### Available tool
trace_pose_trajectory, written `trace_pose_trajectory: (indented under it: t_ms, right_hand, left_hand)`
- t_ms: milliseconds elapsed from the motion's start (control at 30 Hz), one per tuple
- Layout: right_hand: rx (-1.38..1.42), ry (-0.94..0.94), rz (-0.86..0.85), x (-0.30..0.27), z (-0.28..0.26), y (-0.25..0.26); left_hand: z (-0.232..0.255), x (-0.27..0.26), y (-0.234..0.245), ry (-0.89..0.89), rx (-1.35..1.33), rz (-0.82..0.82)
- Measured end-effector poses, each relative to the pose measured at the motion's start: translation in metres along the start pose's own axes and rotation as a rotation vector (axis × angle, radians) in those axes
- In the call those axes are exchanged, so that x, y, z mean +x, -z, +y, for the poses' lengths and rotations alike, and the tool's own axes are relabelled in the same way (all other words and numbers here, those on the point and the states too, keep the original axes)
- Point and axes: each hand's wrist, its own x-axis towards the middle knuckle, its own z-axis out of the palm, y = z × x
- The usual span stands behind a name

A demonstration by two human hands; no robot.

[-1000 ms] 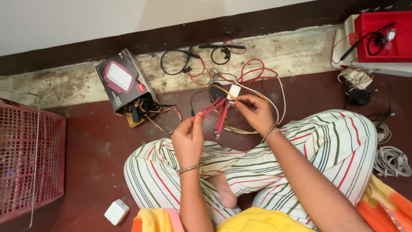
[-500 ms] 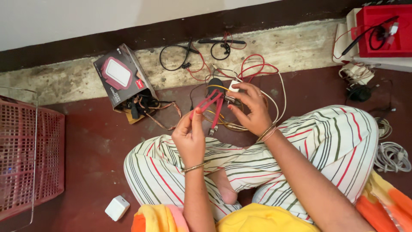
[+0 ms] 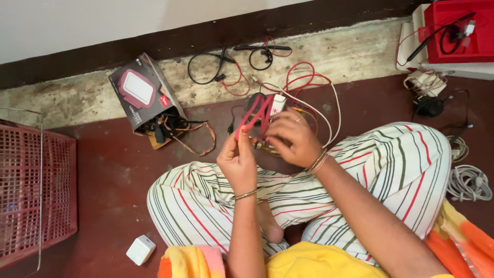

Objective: The person wraps wires and cables around different electronic components, including a white power adapter and a black plug, by hand.

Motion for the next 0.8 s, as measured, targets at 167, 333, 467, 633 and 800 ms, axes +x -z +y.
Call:
trace_pose_trajectory:
  t_ms: [167, 333, 467, 633, 800]
  right_hand:
    - [0.029, 0.082, -0.174, 0.003, -0.011, 0.006]
    - [0.003, 0.068, -0.058, -0.002, -0.011, 0.003]
    - [0.104, -0.129, 0.129, -0.01, -0.002, -0.001]
    - [0.105, -0.065, -0.227, -0.012, 0.003, 0.001]
    - [-0.024, -0.037, -0.363, -0.01, -0.006, -0.01]
  left_hand:
    - [-0.003, 0.004, -0.005, -0.121, 0.0, 0.101]
    - [0.001, 0.007, -0.007, -0.324, 0.126, 0.094]
    - [-0.011, 0.011, -0.009, -0.305, 0.206, 0.056]
    - [-0.029, 0.015, -0.015, -0.122, 0.121, 0.121]
    - [-0.01, 0.017, -0.015, -0.116, -0.108, 0.124]
